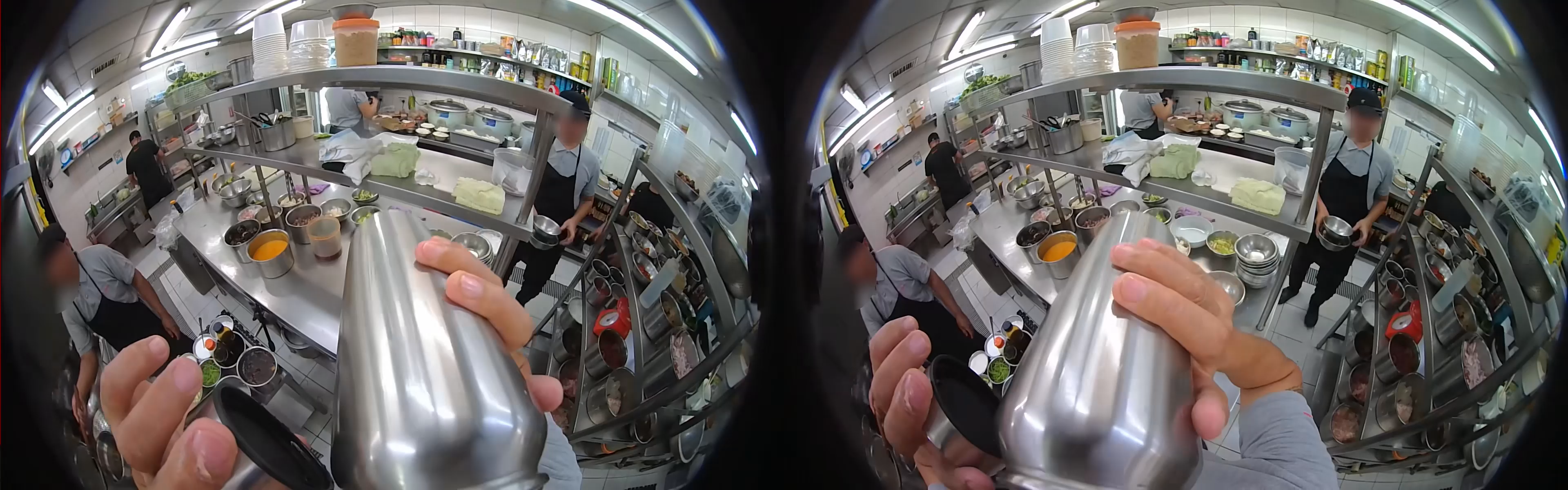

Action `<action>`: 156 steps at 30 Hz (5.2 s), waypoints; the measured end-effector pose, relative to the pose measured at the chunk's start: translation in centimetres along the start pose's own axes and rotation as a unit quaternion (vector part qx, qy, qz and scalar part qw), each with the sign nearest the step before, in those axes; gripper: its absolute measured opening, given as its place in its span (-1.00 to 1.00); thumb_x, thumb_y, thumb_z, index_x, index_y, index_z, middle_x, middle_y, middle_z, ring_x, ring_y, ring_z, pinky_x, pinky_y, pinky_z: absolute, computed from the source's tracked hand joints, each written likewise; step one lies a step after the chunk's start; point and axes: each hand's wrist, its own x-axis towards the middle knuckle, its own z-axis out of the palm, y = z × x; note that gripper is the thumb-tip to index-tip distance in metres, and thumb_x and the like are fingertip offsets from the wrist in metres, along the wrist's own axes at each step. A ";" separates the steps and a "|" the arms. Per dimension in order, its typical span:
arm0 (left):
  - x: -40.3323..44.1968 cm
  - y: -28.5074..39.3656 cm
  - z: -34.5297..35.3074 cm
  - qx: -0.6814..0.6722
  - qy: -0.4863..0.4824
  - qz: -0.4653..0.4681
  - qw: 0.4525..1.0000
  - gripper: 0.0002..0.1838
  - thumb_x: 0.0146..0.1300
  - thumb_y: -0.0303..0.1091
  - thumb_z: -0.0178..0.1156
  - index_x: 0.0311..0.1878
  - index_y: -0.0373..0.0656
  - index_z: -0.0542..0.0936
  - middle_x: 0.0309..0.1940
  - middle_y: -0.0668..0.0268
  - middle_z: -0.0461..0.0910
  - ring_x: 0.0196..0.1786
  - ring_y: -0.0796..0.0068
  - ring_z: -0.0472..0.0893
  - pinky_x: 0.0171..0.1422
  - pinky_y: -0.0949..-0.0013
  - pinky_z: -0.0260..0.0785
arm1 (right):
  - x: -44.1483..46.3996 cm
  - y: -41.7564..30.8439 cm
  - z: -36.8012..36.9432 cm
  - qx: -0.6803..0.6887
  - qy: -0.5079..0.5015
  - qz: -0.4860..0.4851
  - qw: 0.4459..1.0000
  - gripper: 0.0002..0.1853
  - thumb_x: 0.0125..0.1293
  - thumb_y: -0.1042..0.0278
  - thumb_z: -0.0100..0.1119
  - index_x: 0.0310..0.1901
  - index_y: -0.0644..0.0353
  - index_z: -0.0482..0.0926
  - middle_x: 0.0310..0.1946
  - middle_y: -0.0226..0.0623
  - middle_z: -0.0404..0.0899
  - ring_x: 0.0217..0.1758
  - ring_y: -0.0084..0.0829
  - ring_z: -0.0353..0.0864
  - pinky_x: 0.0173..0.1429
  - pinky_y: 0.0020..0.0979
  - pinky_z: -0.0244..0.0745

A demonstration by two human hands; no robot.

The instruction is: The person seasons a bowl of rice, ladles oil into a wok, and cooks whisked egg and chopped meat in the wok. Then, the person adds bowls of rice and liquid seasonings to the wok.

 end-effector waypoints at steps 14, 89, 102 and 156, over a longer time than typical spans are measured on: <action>0.9 1.1 0.2 -0.034 -0.023 -0.138 0.990 -0.42 0.42 0.12 0.01 0.44 0.27 0.24 0.05 0.08 0.47 -0.03 0.10 0.58 -0.12 0.13 0.56 | 0.0 1.1 -4.1 -0.034 -0.256 0.022 0.966 -0.36 0.54 -0.01 -0.45 0.06 0.59 0.34 -0.06 0.36 0.52 -0.07 0.22 0.61 -0.03 0.04 0.63; -3.1 1.6 0.2 0.062 0.071 -0.091 0.991 -0.36 0.23 0.01 0.20 0.36 0.32 0.21 0.11 0.15 0.31 0.01 0.08 0.51 -0.04 -0.10 0.52 | 1.7 -0.5 2.7 0.095 -0.102 0.004 0.990 -0.04 0.37 -0.52 -0.54 0.27 0.35 0.31 0.24 0.47 0.24 0.36 0.19 0.33 0.37 0.08 0.35; -3.5 2.4 -0.2 -0.006 0.054 -0.159 0.986 -0.43 0.22 0.01 0.20 0.29 0.29 0.32 0.13 0.17 0.33 0.05 0.08 0.49 -0.03 -0.11 0.50 | 2.1 0.3 3.1 0.037 -0.074 -0.014 0.996 -0.03 0.37 -0.52 -0.59 0.20 0.38 0.35 0.12 0.40 0.36 0.20 0.16 0.47 0.29 0.09 0.41; -9.2 -4.4 11.1 -0.357 -0.120 -0.617 0.691 -0.56 0.28 -0.36 0.25 0.23 -0.20 0.54 0.17 0.16 0.56 0.18 0.36 0.56 0.24 0.30 0.42 | -12.2 9.7 -1.2 0.223 -0.370 0.412 0.802 0.35 -0.24 0.01 0.65 0.50 0.31 -0.08 0.37 0.08 0.26 0.44 -0.10 0.29 0.48 -0.17 0.15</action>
